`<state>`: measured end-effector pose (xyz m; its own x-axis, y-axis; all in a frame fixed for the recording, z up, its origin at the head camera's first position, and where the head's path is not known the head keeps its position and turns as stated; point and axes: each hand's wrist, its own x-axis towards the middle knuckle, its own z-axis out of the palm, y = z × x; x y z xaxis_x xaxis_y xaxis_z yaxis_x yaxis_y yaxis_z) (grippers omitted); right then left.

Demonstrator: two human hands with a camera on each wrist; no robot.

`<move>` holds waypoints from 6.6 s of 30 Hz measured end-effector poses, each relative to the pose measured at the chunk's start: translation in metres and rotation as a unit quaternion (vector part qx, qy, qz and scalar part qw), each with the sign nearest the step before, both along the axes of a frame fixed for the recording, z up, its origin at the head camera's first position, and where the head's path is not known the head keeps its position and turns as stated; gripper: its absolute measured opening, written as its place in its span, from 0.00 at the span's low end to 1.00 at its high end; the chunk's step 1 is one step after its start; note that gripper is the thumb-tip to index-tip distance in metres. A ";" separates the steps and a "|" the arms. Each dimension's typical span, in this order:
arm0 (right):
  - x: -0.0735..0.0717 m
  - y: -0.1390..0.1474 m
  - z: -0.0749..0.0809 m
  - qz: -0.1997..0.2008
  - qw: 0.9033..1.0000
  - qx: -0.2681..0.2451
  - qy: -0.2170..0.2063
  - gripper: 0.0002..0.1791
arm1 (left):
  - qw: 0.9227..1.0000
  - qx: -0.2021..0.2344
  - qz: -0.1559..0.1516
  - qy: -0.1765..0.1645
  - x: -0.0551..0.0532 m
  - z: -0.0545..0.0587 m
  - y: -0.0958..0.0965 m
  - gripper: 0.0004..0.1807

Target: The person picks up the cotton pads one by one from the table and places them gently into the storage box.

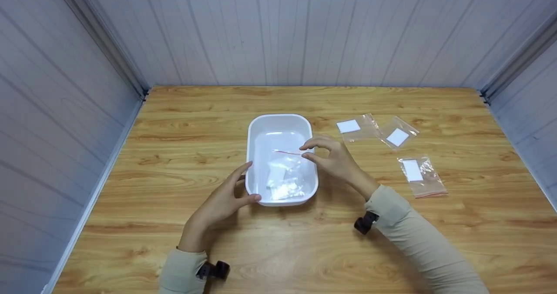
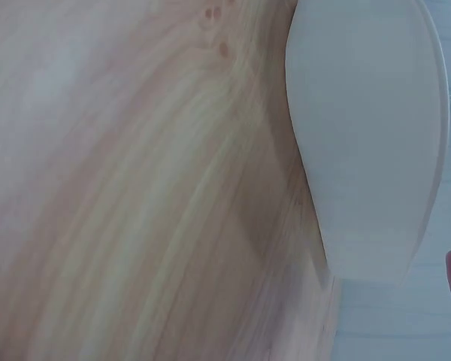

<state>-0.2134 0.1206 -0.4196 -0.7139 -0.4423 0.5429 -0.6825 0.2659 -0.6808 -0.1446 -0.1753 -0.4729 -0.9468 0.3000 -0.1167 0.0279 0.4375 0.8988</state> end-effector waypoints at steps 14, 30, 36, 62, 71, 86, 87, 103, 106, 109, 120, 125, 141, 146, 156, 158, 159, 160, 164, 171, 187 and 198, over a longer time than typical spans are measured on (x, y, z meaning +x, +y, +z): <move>-0.033 0.031 -0.031 -0.038 0.999 0.006 -0.016 0.08 | 1.000 -0.004 0.000 -0.001 0.001 0.001 -0.001 0.50; -0.050 0.069 -0.034 -0.096 0.994 0.035 -0.034 0.09 | 1.000 -0.008 0.005 0.004 0.001 0.002 0.000 0.50; -0.058 0.086 -0.035 -0.102 0.993 0.046 -0.037 0.08 | 1.000 -0.008 0.006 0.001 0.001 0.002 0.000 0.50; -0.091 0.139 -0.039 -0.185 0.969 0.102 -0.128 0.13 | 1.000 -0.006 0.004 -0.007 0.001 0.001 -0.001 0.50; -0.102 0.149 -0.046 -0.179 0.959 0.127 -0.181 0.16 | 1.000 -0.008 0.005 -0.007 0.001 0.002 0.000 0.50; -0.112 0.161 -0.050 -0.167 0.936 0.160 -0.264 0.24 | 1.000 -0.015 0.013 -0.017 0.002 0.004 0.001 0.49; -0.113 0.161 -0.050 -0.167 0.936 0.159 -0.266 0.24 | 1.000 -0.013 0.013 -0.017 0.001 0.004 0.001 0.49; -0.118 0.167 -0.053 -0.140 0.929 0.216 -0.265 0.28 | 1.000 -0.011 0.004 -0.006 0.001 0.002 -0.001 0.50; -0.118 0.166 -0.053 -0.147 0.924 0.225 -0.271 0.28 | 1.000 -0.009 0.004 -0.006 0.001 0.001 -0.001 0.50; -0.119 0.165 -0.053 -0.154 0.920 0.223 -0.283 0.28 | 1.000 -0.007 0.006 -0.005 0.002 0.001 -0.001 0.50; -0.125 0.162 -0.053 -0.177 0.916 0.227 -0.280 0.22 | 1.000 -0.017 0.011 -0.013 0.003 0.004 0.000 0.50; -0.125 0.162 -0.053 -0.198 0.913 0.201 -0.293 0.17 | 1.000 -0.018 0.011 -0.014 0.003 0.004 0.001 0.49; -0.119 0.164 -0.050 -0.207 0.918 0.179 -0.286 0.17 | 1.000 -0.002 0.005 -0.008 0.001 0.003 0.000 0.50; -0.118 0.166 -0.047 -0.210 0.917 0.183 -0.286 0.19 | 1.000 0.003 0.005 -0.011 0.001 0.003 0.001 0.50; -0.114 0.160 -0.035 -0.216 0.929 0.177 -0.242 0.18 | 1.000 0.002 0.007 -0.007 0.003 0.001 0.001 0.49; -0.113 0.157 -0.033 -0.212 0.934 0.180 -0.224 0.19 | 1.000 0.001 0.007 -0.008 0.003 0.001 0.001 0.49; -0.112 0.156 -0.032 -0.211 0.936 0.178 -0.220 0.19 | 1.000 0.000 0.007 -0.008 0.003 0.001 0.001 0.49; -0.111 0.155 -0.031 -0.212 0.937 0.177 -0.214 0.19 | 1.000 0.000 0.006 -0.008 0.003 0.001 0.001 0.50; -0.106 0.152 -0.026 -0.213 0.943 0.170 -0.190 0.19 | 1.000 -0.002 0.003 -0.003 0.003 0.002 0.000 0.50; -0.099 0.146 -0.016 -0.218 0.950 0.148 -0.166 0.19 | 1.000 -0.003 -0.002 0.001 0.002 0.003 0.000 0.50; -0.076 0.124 0.001 -0.189 0.971 0.104 -0.098 0.15 | 1.000 -0.008 0.008 -0.009 0.002 0.002 -0.001 0.50; -0.065 0.102 0.006 -0.159 0.981 0.085 -0.070 0.10 | 1.000 0.004 0.005 -0.007 0.002 0.001 -0.001 0.49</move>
<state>-0.2786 0.2230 -0.4139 -0.8924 -0.2607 0.3684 -0.4503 0.5680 -0.6889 -0.1430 -0.1767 -0.4722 -0.9481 0.2913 -0.1272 0.0112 0.4308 0.9024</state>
